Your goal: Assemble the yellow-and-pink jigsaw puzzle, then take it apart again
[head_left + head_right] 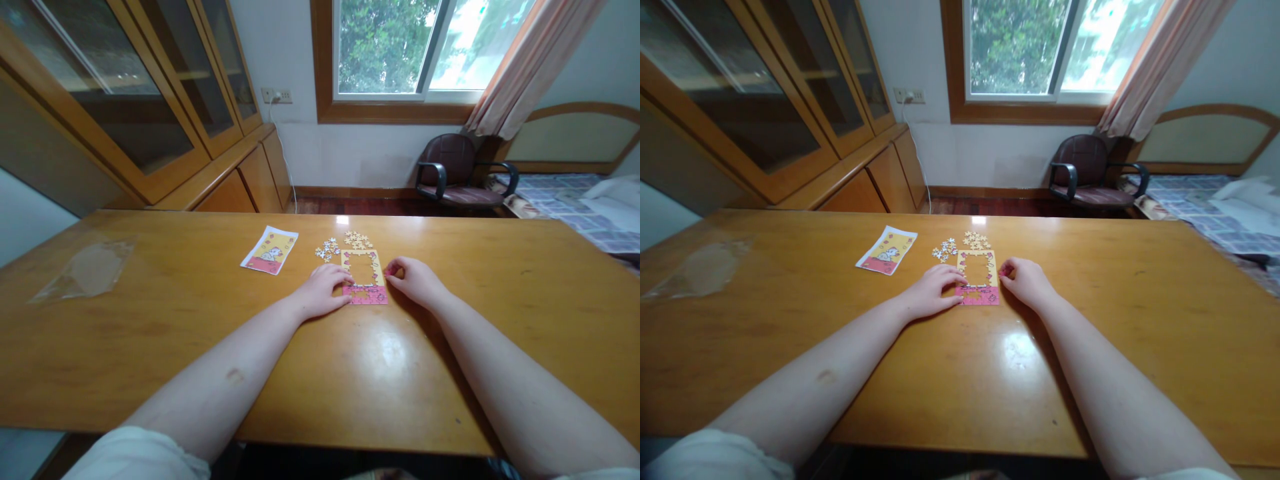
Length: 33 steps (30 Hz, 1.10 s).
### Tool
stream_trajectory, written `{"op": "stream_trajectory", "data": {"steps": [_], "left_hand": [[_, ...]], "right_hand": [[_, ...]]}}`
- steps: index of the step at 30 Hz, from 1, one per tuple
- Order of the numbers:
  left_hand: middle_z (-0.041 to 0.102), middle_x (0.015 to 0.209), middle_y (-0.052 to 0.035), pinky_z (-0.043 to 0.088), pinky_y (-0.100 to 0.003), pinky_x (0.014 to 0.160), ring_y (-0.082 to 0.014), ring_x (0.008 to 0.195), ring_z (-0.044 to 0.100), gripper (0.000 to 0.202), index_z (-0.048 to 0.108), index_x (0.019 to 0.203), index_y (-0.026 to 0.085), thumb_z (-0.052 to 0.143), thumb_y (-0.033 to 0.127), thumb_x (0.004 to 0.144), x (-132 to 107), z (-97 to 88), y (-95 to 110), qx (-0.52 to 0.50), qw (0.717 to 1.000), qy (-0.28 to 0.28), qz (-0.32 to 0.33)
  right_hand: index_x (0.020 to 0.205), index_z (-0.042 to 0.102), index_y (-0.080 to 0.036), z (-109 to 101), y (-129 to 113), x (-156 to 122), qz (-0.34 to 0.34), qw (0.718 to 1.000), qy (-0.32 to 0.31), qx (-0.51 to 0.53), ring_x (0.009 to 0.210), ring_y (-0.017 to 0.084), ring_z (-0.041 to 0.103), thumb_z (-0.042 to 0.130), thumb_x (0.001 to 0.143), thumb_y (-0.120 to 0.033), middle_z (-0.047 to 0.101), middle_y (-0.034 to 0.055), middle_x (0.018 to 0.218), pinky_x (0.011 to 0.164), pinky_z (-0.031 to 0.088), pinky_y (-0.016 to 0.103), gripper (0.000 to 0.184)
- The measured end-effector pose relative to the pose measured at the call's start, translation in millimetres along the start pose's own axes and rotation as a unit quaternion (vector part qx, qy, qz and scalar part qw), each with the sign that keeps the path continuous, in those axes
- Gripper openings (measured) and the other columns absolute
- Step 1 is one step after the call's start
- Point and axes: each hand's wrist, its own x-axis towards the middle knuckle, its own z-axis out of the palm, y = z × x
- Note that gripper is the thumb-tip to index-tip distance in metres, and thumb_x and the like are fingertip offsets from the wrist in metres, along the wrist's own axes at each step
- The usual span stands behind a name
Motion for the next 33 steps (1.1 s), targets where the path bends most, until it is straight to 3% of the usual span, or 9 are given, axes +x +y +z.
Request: {"op": "stream_trajectory", "data": {"steps": [4, 10, 20, 25, 33], "left_hand": [[0.063, 0.119, -0.0058, 0.036, -0.044, 0.107, -0.0248, 0.119, 0.051, 0.030, 0.067, 0.108, 0.025, 0.067, 0.036, 0.080, -0.2, 0.2, -0.2, -0.001, 1.000, 0.000, -0.001], [0.064, 0.118, -0.0060, 0.036, -0.043, 0.107, -0.0246, 0.119, 0.051, 0.029, 0.067, 0.108, 0.023, 0.066, 0.034, 0.081, -0.6, 0.0, 0.1, 0.005, 1.000, -0.002, 0.001], [0.064, 0.117, -0.0054, 0.036, -0.043, 0.107, -0.0245, 0.118, 0.051, 0.029, 0.066, 0.108, 0.024, 0.066, 0.034, 0.080, -0.3, 0.7, -1.2, 0.002, 1.000, 0.000, 0.002], [0.063, 0.118, -0.0054, 0.037, -0.042, 0.105, -0.0245, 0.117, 0.051, 0.029, 0.066, 0.108, 0.024, 0.066, 0.032, 0.080, -0.7, 1.7, -1.6, 0.001, 1.000, 0.001, -0.002], [0.063, 0.118, -0.0053, 0.037, -0.042, 0.106, -0.0247, 0.117, 0.051, 0.029, 0.067, 0.107, 0.024, 0.066, 0.032, 0.079, 0.0, 1.9, -0.9, 0.004, 1.000, 0.003, -0.001]], "right_hand": [[0.084, 0.070, -0.022, 0.5, 0.3, -1.3, -0.001, 1.000, 0.000, 0.015, 0.076, 0.016, 0.062, 0.061, 0.075, -0.017, 0.072, 0.0013, 0.086, 0.070, 0.044, 0.026, 0.014], [0.105, 0.068, -0.022, 2.9, 2.2, -1.5, 0.019, 0.999, 0.003, 0.036, 0.073, 0.016, 0.062, 0.062, 0.078, -0.024, 0.073, 0.0013, 0.088, 0.068, 0.045, 0.026, 0.028], [0.103, 0.073, -0.020, 0.3, -7.8, -5.2, -0.001, 0.994, -0.038, 0.103, 0.075, 0.018, 0.065, 0.059, 0.085, -0.029, 0.074, 0.0048, 0.087, 0.073, 0.049, 0.029, 0.024], [0.089, 0.075, -0.023, 2.1, -17.1, -10.3, -0.032, 0.992, -0.064, 0.103, 0.072, 0.017, 0.063, 0.061, 0.082, -0.024, 0.074, 0.0029, 0.086, 0.071, 0.049, 0.029, 0.016], [0.087, 0.076, -0.022, 9.0, -33.3, -16.3, -0.042, 0.986, -0.077, 0.141, 0.067, 0.015, 0.058, 0.062, 0.080, -0.027, 0.069, 0.0011, 0.075, 0.066, 0.046, 0.026, 0.016]]}}
